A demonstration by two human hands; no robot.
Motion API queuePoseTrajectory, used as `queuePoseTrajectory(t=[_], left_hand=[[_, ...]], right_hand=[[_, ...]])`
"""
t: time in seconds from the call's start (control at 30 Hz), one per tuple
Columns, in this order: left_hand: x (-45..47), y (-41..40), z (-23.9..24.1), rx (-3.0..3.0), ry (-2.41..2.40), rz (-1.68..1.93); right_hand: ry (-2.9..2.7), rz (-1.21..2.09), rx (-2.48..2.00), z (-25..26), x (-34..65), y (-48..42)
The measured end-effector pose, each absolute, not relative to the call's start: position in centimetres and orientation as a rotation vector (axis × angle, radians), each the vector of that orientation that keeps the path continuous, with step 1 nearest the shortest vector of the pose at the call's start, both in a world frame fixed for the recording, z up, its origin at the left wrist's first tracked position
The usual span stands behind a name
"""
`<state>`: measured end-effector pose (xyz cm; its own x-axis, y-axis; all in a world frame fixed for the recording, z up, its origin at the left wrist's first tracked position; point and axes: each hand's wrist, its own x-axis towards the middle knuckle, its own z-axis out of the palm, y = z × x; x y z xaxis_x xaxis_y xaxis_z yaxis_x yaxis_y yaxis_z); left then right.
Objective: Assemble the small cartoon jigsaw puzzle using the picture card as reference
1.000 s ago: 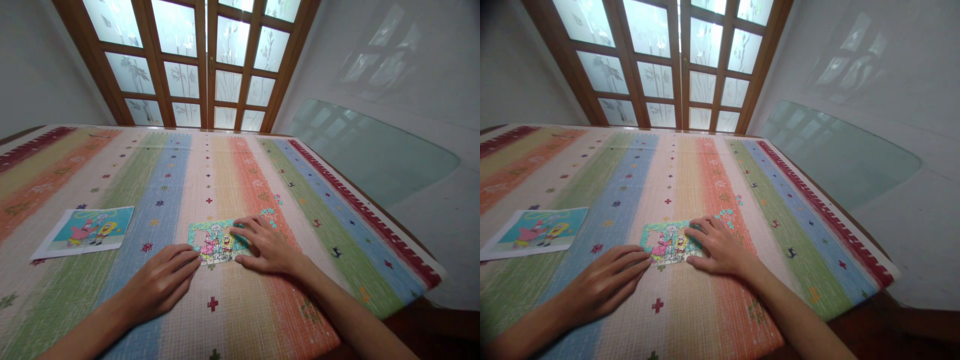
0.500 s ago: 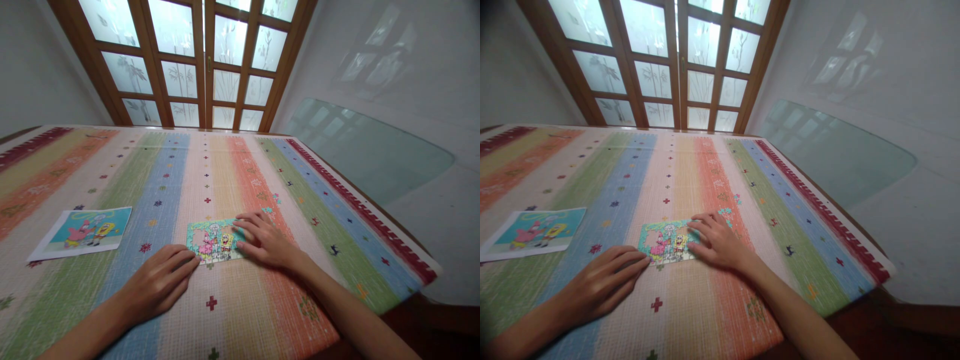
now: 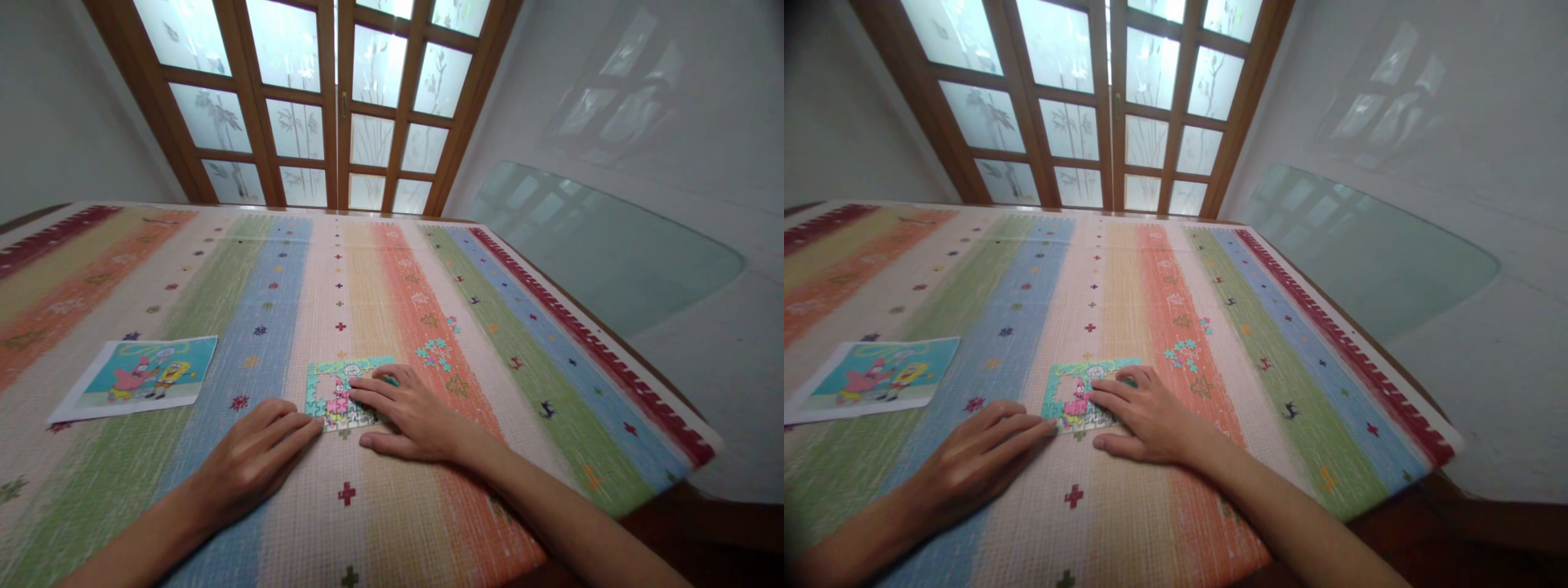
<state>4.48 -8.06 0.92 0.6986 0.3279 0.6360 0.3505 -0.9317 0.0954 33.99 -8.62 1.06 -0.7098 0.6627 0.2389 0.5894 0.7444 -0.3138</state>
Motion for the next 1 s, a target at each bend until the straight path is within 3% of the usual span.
queuePoseTrajectory(t=[0.27, 0.57, 1.0], left_hand=[[4.5, -8.1, 1.2, -2.829, -0.583, -1.166], [4.4, -7.7, 0.0, -2.758, -0.594, -1.191], [4.7, -7.5, 0.4, -2.857, -0.760, -1.022]], right_hand=[[-2.555, 0.280, -0.925, 1.7, 34.3, -8.4], [-2.432, 0.214, -1.234, 2.6, 37.4, -6.8], [-2.359, 0.116, -1.435, 3.1, 44.9, -4.2]])
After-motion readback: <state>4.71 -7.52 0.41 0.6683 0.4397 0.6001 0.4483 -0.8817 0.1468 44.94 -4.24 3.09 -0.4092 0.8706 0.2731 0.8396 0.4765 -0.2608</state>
